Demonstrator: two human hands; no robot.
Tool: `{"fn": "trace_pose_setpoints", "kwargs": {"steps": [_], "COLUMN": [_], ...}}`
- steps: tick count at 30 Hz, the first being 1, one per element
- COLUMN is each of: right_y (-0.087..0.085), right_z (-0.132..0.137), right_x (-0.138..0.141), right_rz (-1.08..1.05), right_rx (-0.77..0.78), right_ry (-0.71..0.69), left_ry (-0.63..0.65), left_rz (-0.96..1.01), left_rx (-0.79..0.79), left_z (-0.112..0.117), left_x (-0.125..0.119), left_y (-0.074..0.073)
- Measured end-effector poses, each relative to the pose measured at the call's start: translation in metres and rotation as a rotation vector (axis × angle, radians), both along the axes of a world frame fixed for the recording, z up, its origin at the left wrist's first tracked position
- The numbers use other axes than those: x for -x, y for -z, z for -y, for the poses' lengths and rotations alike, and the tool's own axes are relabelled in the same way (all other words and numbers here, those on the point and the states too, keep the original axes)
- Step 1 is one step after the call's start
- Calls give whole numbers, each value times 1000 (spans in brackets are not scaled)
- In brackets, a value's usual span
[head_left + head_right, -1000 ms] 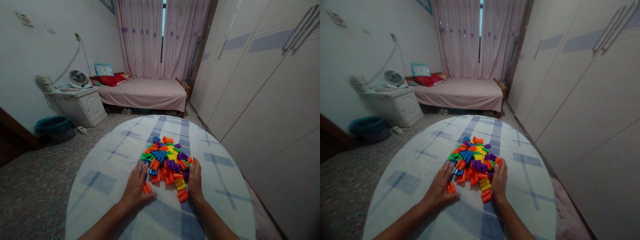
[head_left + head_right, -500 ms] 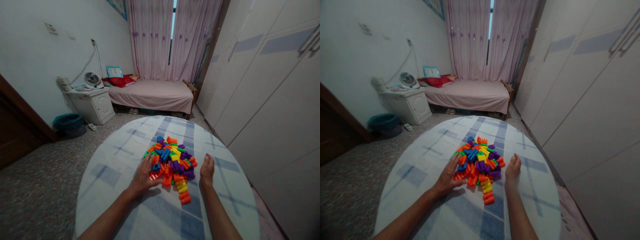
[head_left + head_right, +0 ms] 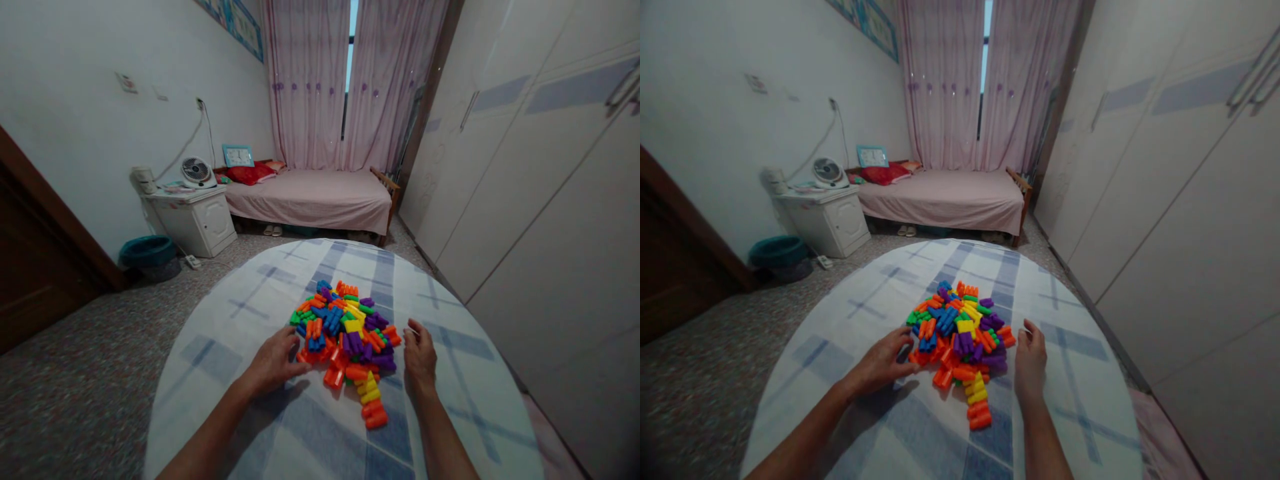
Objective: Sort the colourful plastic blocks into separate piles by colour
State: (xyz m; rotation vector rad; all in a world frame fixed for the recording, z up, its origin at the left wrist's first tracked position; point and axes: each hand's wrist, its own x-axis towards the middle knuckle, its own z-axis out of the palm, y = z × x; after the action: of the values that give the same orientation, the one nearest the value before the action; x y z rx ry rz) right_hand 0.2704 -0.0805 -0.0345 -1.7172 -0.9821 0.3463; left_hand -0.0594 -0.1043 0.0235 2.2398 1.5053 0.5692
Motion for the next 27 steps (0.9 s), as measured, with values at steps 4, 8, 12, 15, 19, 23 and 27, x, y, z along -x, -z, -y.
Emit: {"fn": "trace_pose_setpoints", "kwargs": {"steps": [4,8,12,15,19,23,27], "right_y": [0,-2,-4,-6,-10,-10,-7], "right_z": [-1,-1,1,2,3,5,5], "right_x": [2,3,2,2,5,6,4], "right_rz": [-14,-23,2,26,30,19,45], "right_rx": [1,2,-1,6,49,64,115], "right_ry": [-22,-24,-26,-37,-58,-76,-92], "left_ry": [-131,-92,-78,0,-80,-133,-310], "left_rz": [133,320,403,337,388,457,473], "left_rx": [-4,-78,-276,-364,-346,-351,-502], "left_z": [-17,-33,-35,-30,-25,-26,-33], "left_x": [-6,-24,-35,-35,-36,-39,-27], "left_y": [-23,-10,17,27,25,25,26]}}
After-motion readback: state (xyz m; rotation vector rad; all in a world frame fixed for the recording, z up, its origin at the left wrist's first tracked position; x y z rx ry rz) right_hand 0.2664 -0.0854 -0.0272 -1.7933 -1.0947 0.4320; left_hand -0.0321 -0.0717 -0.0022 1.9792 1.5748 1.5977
